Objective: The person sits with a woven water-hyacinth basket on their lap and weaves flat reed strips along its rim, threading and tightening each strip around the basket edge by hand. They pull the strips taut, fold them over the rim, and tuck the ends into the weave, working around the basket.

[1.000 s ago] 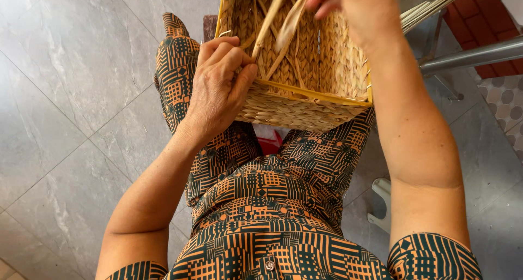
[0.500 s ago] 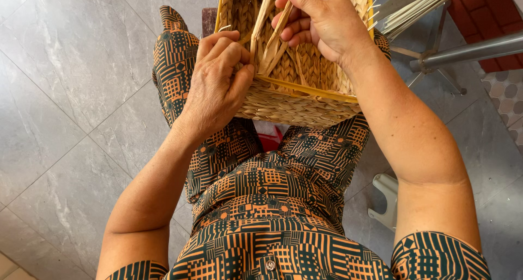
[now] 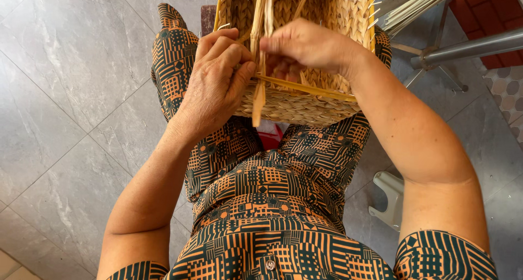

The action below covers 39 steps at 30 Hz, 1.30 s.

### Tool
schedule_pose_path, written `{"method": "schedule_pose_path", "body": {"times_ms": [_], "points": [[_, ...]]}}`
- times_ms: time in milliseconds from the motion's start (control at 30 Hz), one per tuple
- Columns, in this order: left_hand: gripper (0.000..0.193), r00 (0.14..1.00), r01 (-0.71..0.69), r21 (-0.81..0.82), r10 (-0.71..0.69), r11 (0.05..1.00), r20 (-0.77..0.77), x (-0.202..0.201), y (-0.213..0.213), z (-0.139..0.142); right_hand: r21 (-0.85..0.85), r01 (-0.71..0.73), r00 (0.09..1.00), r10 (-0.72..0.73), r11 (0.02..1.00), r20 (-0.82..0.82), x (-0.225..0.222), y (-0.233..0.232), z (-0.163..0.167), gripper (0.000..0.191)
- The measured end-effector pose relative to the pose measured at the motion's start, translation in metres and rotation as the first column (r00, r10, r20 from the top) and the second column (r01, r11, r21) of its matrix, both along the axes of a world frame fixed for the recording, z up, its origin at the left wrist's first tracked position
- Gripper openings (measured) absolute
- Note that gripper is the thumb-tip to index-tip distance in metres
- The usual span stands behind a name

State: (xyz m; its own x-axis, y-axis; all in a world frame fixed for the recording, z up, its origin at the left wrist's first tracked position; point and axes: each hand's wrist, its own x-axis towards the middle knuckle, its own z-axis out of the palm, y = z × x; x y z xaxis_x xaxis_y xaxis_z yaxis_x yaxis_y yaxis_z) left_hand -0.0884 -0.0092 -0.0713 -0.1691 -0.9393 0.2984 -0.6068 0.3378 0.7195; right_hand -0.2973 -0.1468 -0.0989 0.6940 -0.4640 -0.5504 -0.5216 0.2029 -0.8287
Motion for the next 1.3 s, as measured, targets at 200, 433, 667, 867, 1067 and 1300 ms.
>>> {"method": "schedule_pose_path", "body": {"times_ms": [200, 433, 667, 867, 1067, 1300], "points": [[0.013, 0.999, -0.047, 0.003, 0.047, 0.999, -0.01, -0.003, -0.004, -0.003, -0.844, -0.176, 0.949, -0.141, 0.506, -0.282, -0.015, 0.052, 0.07, 0.024], [0.013, 0.998, -0.059, 0.054, 0.059, 0.997, -0.001, -0.002, -0.004, 0.001, -0.959, 0.231, 0.97, 0.039, 0.164, 0.241, 0.014, 0.108, 0.071, 0.016], [0.014, 0.999, -0.043, 0.033, 0.043, 0.999, 0.007, -0.001, -0.007, 0.001, -0.063, 0.268, 0.495, -0.082, 0.961, 0.865, -0.049, 0.15, 0.104, 0.009], [0.016, 0.998, -0.067, 0.016, 0.067, 0.998, 0.017, -0.004, -0.002, 0.0, -0.95, 0.204, 0.97, 0.085, 0.238, 0.23, -0.022, 0.136, 0.03, 0.03], [0.017, 0.995, -0.089, -0.022, 0.09, 0.996, 0.042, -0.006, 0.0, -0.004, -0.853, 0.399, 0.894, 0.065, 0.336, 0.444, -0.014, 0.153, 0.026, 0.024], [0.012, 0.999, -0.044, -0.089, 0.044, 0.995, 0.005, -0.004, 0.007, -0.003, -0.795, 0.417, 0.857, 0.101, 0.441, 0.506, -0.047, 0.19, 0.06, 0.035]]}}
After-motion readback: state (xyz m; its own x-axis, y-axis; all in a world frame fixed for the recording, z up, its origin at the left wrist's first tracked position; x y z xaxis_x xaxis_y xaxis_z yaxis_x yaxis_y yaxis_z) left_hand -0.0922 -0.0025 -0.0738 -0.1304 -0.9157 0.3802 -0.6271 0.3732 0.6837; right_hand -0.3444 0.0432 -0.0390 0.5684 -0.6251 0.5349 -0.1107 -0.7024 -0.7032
